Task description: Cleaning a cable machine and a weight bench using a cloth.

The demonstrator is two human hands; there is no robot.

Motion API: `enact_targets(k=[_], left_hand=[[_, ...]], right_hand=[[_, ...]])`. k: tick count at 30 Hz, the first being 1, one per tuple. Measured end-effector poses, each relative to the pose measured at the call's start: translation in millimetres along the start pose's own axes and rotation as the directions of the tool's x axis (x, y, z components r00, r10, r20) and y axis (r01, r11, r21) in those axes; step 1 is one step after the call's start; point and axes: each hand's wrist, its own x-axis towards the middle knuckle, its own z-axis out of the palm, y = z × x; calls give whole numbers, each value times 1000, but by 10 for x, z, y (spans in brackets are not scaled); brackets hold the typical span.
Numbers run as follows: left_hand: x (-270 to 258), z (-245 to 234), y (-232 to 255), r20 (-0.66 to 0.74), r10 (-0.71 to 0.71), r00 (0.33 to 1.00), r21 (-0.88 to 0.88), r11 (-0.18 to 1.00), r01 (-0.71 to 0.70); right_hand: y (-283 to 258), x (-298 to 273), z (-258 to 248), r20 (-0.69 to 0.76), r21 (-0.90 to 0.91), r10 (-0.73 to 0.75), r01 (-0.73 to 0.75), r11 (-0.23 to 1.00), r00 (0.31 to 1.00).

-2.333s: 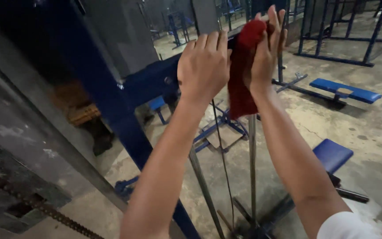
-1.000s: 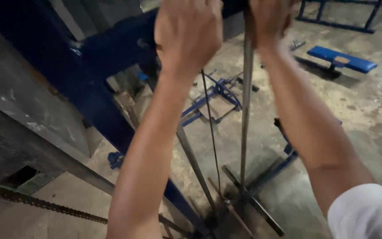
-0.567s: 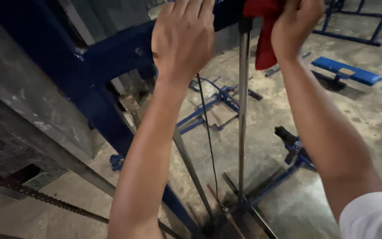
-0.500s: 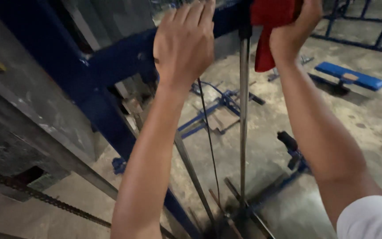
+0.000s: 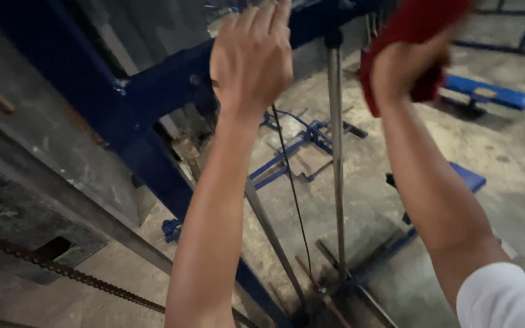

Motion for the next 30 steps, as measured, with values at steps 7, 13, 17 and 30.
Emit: enact_targets(k=[7, 13, 17, 30], left_hand=[[-111, 270, -44, -96, 42, 995, 102, 994, -32], [-97, 140, -50, -138, 52, 989, 122, 992, -35], [-85, 96, -25, -133, 28, 991, 87, 996, -16], [-81, 13, 26, -96, 21, 995, 73, 997, -14]], right_hand=[[-202, -1323, -48, 82, 421, -822, 728, 542, 564], [28, -1207, -75, 122, 385, -945, 863, 326, 302], [-44, -1183, -589, 106, 426, -905, 803, 417, 413], [335, -87, -650, 55, 689, -713, 490, 534, 699]])
